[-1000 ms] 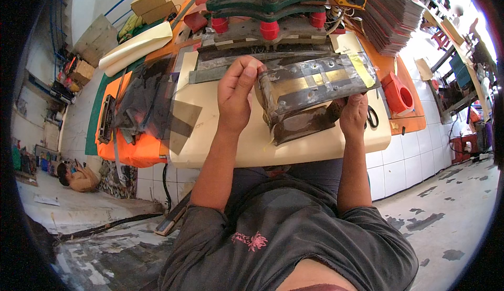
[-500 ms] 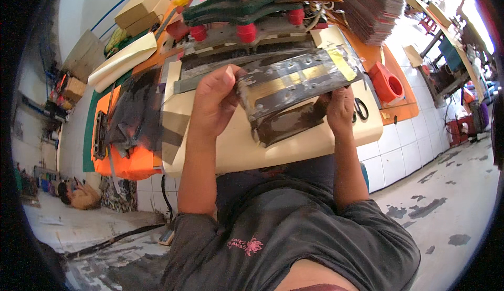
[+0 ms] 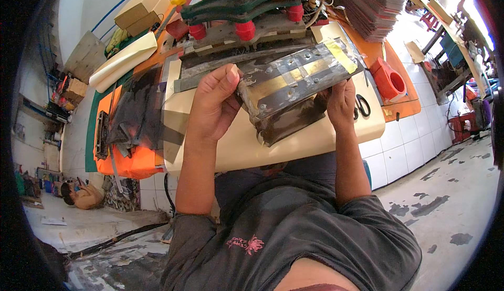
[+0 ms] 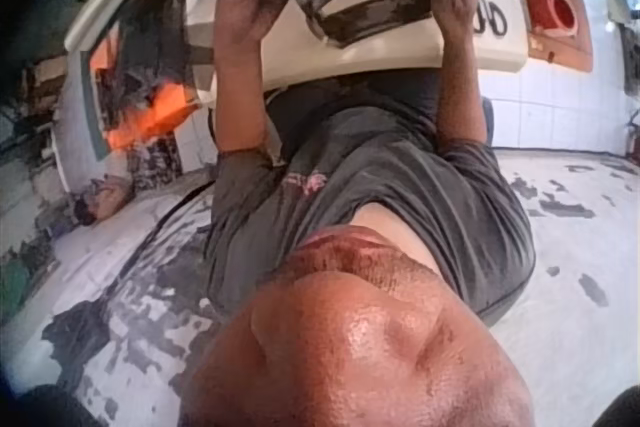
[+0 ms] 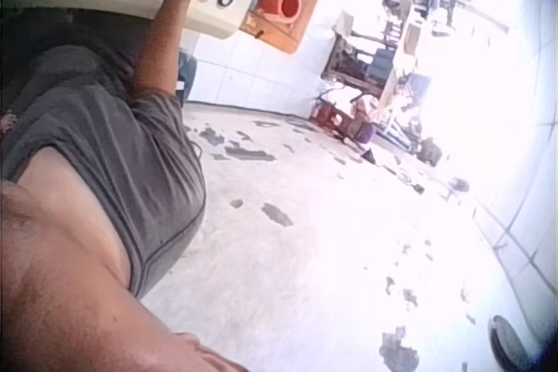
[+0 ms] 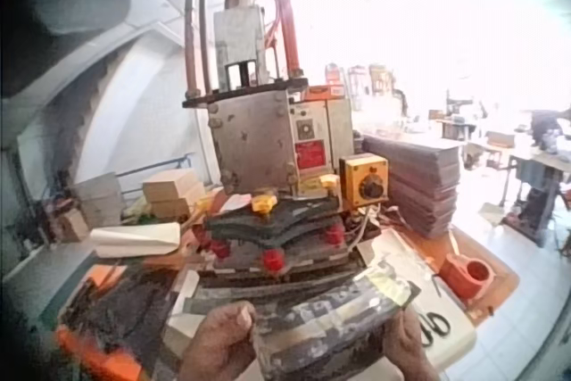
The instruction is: The person tapes a rectangular frame by peeling pieces of adhesive tape and pressing them onto the sides and edges of the frame.
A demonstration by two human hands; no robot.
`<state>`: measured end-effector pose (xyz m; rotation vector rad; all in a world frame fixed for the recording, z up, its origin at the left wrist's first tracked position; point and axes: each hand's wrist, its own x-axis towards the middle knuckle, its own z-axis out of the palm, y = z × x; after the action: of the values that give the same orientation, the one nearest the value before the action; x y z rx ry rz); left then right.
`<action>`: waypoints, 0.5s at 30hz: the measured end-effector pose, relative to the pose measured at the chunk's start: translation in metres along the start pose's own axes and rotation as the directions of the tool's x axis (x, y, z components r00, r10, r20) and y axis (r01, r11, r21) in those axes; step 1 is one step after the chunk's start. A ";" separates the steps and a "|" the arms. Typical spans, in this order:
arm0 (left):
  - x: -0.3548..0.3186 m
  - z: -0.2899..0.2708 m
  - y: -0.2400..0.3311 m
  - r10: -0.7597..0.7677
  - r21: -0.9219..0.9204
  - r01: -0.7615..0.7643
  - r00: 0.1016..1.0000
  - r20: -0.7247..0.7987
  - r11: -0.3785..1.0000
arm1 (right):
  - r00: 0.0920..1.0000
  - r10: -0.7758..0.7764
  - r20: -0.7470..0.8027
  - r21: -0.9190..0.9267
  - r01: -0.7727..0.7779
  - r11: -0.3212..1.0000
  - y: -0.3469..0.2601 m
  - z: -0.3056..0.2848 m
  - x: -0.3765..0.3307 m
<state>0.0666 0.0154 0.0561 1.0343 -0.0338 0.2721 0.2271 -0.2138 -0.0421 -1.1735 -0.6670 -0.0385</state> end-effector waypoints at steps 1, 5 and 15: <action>-0.001 0.001 0.000 -0.002 -0.001 0.002 1.000 0.002 1.000 | 1.000 0.000 -0.003 -0.002 0.000 1.000 0.001 0.000 0.001; -0.006 0.008 -0.003 0.033 -0.022 -0.034 0.999 -0.042 0.999 | 0.999 -0.011 -0.033 -0.043 0.009 0.999 0.002 0.001 0.005; -0.007 0.007 -0.006 0.074 -0.051 -0.074 0.997 0.007 0.996 | 0.904 -0.345 -0.251 -0.222 0.293 0.930 -0.023 -0.026 0.014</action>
<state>0.0623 0.0052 0.0530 0.9846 -0.0869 0.3324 0.2422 -0.2413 -0.0212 -1.1898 -0.6001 -0.5499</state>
